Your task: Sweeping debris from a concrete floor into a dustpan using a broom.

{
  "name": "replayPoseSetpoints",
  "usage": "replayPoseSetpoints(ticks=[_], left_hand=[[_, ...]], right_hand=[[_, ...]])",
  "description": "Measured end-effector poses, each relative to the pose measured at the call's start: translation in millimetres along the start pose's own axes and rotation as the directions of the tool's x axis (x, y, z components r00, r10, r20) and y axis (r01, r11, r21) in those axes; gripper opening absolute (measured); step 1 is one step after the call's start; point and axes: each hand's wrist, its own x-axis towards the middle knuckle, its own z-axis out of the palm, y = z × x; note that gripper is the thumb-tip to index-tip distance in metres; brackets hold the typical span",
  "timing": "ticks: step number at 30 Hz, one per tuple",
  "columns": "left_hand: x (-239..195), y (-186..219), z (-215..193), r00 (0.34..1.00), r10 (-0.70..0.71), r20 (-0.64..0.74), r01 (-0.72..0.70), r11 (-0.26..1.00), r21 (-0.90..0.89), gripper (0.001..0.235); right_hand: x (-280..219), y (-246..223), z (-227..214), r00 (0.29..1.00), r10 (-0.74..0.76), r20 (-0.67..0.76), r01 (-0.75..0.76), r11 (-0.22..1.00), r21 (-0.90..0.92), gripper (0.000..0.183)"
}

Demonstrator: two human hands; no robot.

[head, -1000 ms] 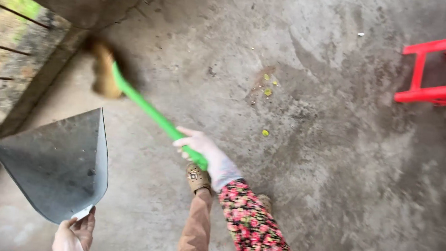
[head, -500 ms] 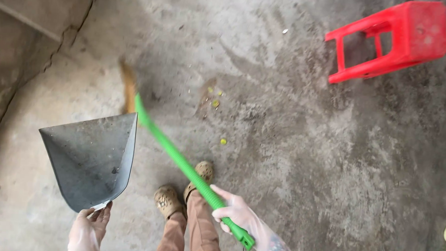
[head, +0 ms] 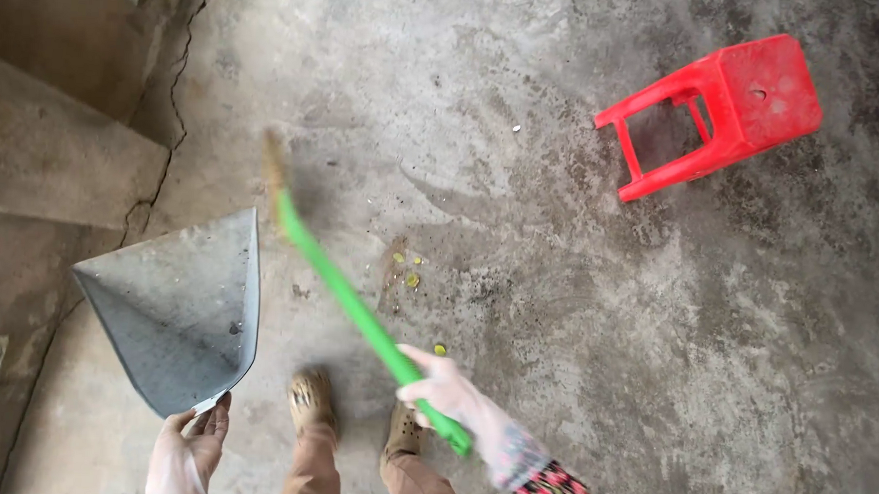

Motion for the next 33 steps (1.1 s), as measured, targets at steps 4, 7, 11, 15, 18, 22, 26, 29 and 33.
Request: replayPoseSetpoints(ticks=[4, 7, 11, 15, 18, 22, 26, 29, 33], left_hand=[[62.5, 41.3, 55.7, 0.993, -0.055, 0.108, 0.041, 0.991, 0.125, 0.046], [49.8, 94.2, 172.8, 0.991, -0.076, 0.11, 0.049, 0.972, 0.23, 0.048], [-0.4, 53.8, 279.5, 0.993, 0.073, 0.087, -0.095, 0.956, 0.276, 0.042], [48.8, 74.9, 343.3, 0.981, 0.018, 0.194, -0.097, 0.909, 0.405, 0.039], [94.0, 98.3, 376.9, 0.949, -0.136, 0.283, -0.045, 0.833, 0.551, 0.042], [84.1, 91.3, 422.1, 0.938, -0.173, 0.301, -0.043, 0.802, 0.595, 0.041], [65.7, 70.1, 446.5, 0.917, -0.202, 0.343, -0.106, 0.706, 0.7, 0.044], [34.8, 47.8, 447.4, 0.935, -0.2, 0.292, -0.09, 0.665, 0.742, 0.045], [39.8, 46.7, 445.6, 0.955, -0.229, 0.19, 0.009, 0.661, 0.75, 0.044]], right_hand=[[128.6, -35.1, 34.6, 0.995, -0.039, 0.09, 0.031, 0.996, 0.079, 0.086], [199.9, -86.8, 39.3, 0.997, -0.074, 0.018, 0.075, 0.997, -0.036, 0.074], [212.7, -134.5, -9.1, 0.992, -0.034, -0.123, 0.052, 0.988, 0.144, 0.067], [204.6, -126.5, -49.1, 0.958, -0.059, -0.28, 0.145, 0.944, 0.298, 0.074], [172.4, -138.7, 11.2, 0.886, 0.02, -0.463, 0.168, 0.917, 0.362, 0.081], [150.6, -116.1, 83.1, 0.798, -0.006, -0.602, 0.281, 0.888, 0.363, 0.09], [142.4, -51.6, 84.8, 0.904, -0.054, -0.425, 0.294, 0.798, 0.525, 0.087], [138.4, -14.3, 87.1, 0.908, -0.015, -0.419, 0.268, 0.79, 0.552, 0.083], [96.4, 41.9, 124.9, 0.788, -0.057, -0.613, 0.292, 0.911, 0.29, 0.077]])
